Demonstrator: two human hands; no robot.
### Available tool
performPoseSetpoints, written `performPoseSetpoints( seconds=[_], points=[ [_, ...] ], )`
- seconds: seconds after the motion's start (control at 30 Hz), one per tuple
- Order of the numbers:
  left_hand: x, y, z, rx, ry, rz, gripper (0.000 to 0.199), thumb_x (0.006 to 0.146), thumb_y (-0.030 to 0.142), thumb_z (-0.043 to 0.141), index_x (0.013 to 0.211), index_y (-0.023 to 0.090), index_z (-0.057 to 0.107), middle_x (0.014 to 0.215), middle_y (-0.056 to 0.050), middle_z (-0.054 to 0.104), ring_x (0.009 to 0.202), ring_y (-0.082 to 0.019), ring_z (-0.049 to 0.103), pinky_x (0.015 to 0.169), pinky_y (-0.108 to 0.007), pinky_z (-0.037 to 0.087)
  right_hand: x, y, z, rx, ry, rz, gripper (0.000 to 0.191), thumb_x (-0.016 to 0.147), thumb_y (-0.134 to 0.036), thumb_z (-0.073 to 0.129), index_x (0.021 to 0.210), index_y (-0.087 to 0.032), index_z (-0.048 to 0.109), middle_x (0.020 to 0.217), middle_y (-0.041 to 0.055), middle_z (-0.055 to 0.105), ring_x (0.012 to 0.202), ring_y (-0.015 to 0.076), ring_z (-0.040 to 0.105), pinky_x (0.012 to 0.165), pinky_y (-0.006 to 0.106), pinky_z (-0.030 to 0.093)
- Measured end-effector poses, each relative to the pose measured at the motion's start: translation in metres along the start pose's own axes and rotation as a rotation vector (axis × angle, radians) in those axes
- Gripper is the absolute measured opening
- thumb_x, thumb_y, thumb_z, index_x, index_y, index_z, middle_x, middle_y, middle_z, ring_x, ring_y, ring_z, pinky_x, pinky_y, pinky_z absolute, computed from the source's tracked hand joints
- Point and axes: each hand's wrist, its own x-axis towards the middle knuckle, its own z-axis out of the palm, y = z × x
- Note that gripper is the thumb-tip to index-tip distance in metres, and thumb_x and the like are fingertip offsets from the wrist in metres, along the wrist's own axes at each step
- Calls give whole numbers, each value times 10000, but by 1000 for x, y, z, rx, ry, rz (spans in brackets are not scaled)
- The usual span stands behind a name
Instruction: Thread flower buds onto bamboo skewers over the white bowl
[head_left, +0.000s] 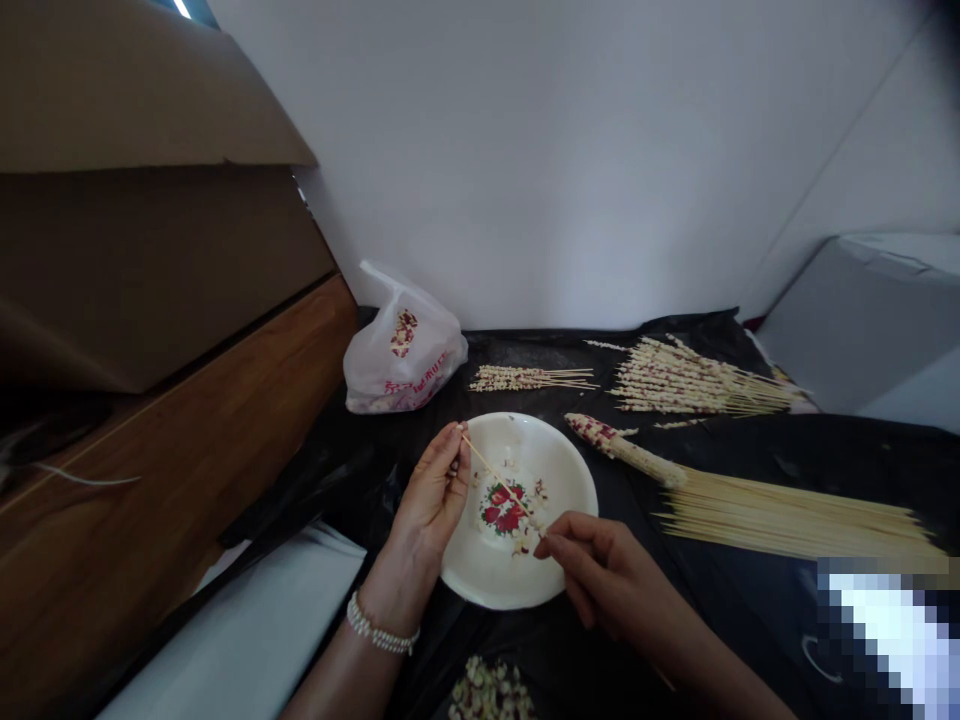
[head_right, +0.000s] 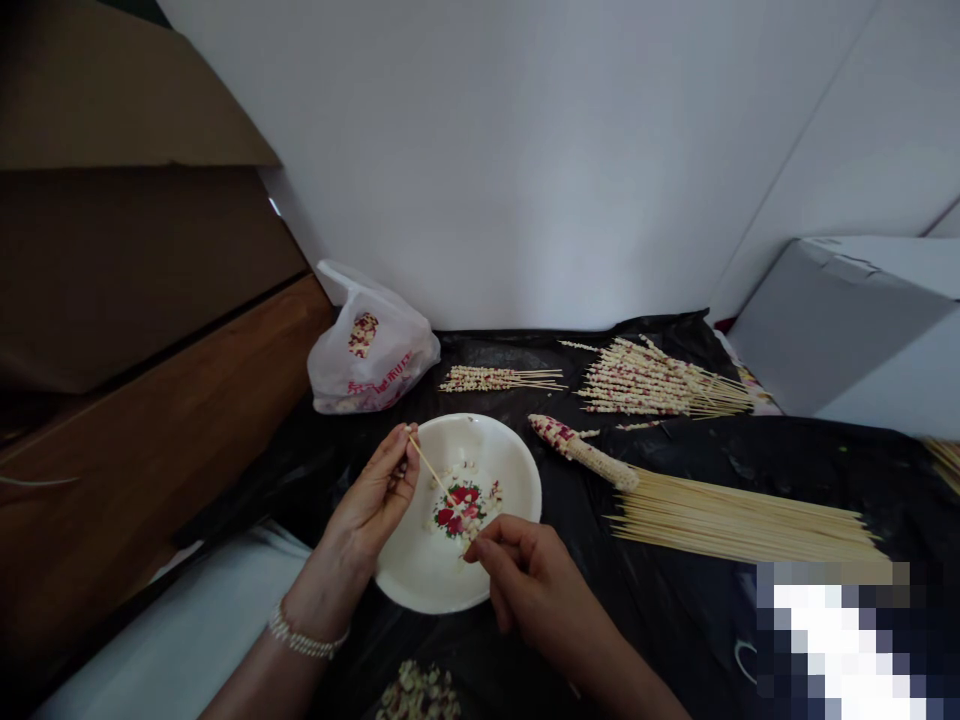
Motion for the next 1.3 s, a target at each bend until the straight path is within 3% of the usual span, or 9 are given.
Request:
performPoseSetpoints(
  seconds=[0.6,0.8,0.9,1.13,1.3],
  points=[
    [-5,-5,3,21,-2,33,186,861,-24,533,896,112,655,866,-54,701,711,-72,679,652,-116,567,-2,1,3,-27,-18,-10,314,936,-425,441,887,-155,595,380,-104,420,299,49,281,338,168,176],
    [-5,2,6,-102,-15,-140,132,913,143,541,968,99,653,838,-69,702,687,-102,680,601,-154,571,-2,0,3,-8,-19,-14,323,934,-431,451,882,-149,601,381,-102,421,307,49,281,337,165,178],
    [-3,3,4,-124,-32,-192,117,907,145,552,974,105,639,818,-51,693,667,-92,669,586,-144,551,-1,0,3,1,-28,-7,331,936,-443,450,879,-152,597,378,-104,414,307,49,276,335,165,171],
    [-1,4,1,-133,-49,-255,221,889,132,576,1106,148,616,756,-12,668,599,-72,635,561,-134,523,1,0,1,-2,-32,-13,319,938,-427,451,881,-152,601,377,-104,414,308,49,275,346,170,175],
    [-4,6,4,-57,-24,-205,296,878,86,563,1159,165,612,746,-7,664,584,-70,621,567,-128,508,-1,0,1,-11,-20,-17,312,924,-425,467,863,-151,603,377,-101,413,317,49,275,350,170,169]
  ],
)
